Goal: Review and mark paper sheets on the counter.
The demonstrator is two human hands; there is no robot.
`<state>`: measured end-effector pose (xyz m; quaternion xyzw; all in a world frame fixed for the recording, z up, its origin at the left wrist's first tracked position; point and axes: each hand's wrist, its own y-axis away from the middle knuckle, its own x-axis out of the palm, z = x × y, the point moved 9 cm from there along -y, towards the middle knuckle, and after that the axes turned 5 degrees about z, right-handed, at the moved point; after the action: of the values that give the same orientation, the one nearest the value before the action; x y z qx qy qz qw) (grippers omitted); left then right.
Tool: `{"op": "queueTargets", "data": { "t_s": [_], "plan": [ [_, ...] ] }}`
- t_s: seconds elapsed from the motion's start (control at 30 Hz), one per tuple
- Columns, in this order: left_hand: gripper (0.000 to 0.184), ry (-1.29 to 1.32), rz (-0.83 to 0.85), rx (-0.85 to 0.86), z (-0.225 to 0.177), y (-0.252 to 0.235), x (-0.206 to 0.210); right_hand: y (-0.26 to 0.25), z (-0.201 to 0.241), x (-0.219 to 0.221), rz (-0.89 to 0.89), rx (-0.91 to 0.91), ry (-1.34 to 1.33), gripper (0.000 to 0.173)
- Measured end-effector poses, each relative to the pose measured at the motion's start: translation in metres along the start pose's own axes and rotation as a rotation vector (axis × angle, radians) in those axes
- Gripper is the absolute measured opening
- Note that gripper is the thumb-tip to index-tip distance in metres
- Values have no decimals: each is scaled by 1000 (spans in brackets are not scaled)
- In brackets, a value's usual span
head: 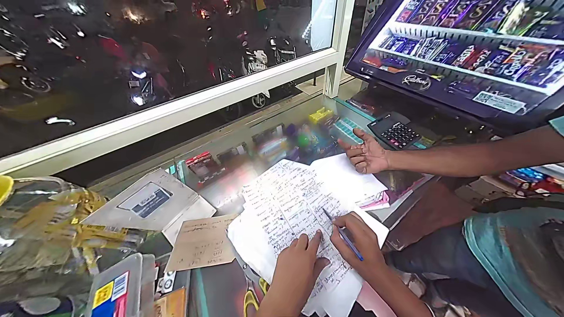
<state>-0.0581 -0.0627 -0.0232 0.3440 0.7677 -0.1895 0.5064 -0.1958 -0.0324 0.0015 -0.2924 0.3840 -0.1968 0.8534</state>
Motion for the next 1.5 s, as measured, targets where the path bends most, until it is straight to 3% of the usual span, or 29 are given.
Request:
{"op": "queueTargets", "data": {
  "t_s": [0.3, 0.57, 1.03, 1.17, 1.5],
  "plan": [
    [51, -11, -15, 7, 0, 1, 1, 13, 5, -5, -47, -58, -12, 9],
    [52, 33, 89, -38, 1, -2, 2, 25, 7, -13, -120, -145, -148, 10],
    [52, 15, 46, -25, 0, -2, -1, 31, 12, -18, -128, -179, -149, 10],
    [53, 46, 136, -68, 2, -1, 2, 41, 5, -15, -132, -16, -308, 9],
    [53, 45, 121, -56, 2, -1, 2, 54, -9, -9, -121, 181, -657, 9]
  ]
}}
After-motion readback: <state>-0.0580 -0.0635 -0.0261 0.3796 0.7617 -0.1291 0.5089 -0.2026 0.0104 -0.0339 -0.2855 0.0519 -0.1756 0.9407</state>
